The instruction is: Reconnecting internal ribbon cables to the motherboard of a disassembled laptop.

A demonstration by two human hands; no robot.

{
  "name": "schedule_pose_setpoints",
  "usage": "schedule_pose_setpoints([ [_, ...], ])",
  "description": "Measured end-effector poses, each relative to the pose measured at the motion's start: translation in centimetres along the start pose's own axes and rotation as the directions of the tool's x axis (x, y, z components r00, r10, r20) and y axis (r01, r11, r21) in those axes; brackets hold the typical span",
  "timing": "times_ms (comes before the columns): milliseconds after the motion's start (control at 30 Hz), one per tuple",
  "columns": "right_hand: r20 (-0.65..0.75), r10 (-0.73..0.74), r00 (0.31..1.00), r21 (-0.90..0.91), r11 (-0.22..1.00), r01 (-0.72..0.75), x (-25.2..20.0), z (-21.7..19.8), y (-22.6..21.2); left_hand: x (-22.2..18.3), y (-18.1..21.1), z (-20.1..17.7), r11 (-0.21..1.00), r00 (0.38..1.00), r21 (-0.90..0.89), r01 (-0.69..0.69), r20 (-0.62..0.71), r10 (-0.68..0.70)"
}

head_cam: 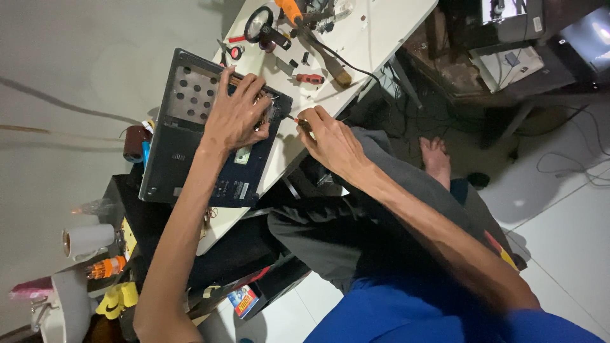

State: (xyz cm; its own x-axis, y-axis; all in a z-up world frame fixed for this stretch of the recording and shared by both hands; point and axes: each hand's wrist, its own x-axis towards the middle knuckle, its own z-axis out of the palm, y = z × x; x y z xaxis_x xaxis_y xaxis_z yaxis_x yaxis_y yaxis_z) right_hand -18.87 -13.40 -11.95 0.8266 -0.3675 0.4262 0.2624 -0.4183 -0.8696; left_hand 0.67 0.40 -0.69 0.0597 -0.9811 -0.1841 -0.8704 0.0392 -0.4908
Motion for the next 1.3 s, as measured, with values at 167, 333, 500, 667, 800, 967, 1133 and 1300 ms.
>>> schedule_pose_setpoints([
  [167, -0.01, 0.017, 1.0, -0.013, 1.0, -0.018, -0.1, 0.1, -0.3, 0.0, 0.1, -0.4, 1.0, 1.0, 0.008, 0.006, -0.009, -0.006],
  [333, 0.021, 0.038, 0.999, -0.007, 0.999, -0.038, -0.1, -0.4, -0.6, 0.1, 0.4, -0.9, 1.0, 1.0, 0.004, 0.02, 0.009, -0.02],
  [500, 0.033, 0.024, 0.999, 0.012, 1.0, -0.024, 0.0, -0.9, -0.7, 0.3, 0.3, -1.0, 1.0, 1.0, -0.019, 0.015, 0.01, -0.015],
  [667, 0.034, 0.048, 0.998, 0.081, 0.995, -0.051, 0.0, -1.2, -0.9, 0.4, 0.4, -1.1, 0.999, 0.999, -0.045, 0.028, 0.026, -0.027],
  [800, 0.046, 0.103, 0.994, 0.154, 0.982, -0.109, 0.2, -1.0, -0.7, 0.6, 0.4, -1.1, 0.998, 0.998, -0.048, 0.037, 0.053, -0.035],
  [967, 0.033, 0.039, 0.999, 0.012, 0.999, -0.039, -0.2, 0.0, 0.5, 0.6, 0.5, -1.5, 0.998, 0.997, -0.045, 0.046, 0.06, -0.043],
  [1133, 0.04, 0.028, 0.999, -0.005, 1.0, -0.028, -0.3, 0.5, 1.2, 0.6, 0.3, -1.1, 0.997, 0.999, -0.065, 0.033, 0.035, -0.031],
  [1300, 0.028, 0.056, 0.998, 0.062, 0.996, -0.057, -0.4, 0.1, 0.5, 0.6, 0.3, -0.8, 0.996, 1.0, -0.092, 0.02, -0.008, -0.021],
])
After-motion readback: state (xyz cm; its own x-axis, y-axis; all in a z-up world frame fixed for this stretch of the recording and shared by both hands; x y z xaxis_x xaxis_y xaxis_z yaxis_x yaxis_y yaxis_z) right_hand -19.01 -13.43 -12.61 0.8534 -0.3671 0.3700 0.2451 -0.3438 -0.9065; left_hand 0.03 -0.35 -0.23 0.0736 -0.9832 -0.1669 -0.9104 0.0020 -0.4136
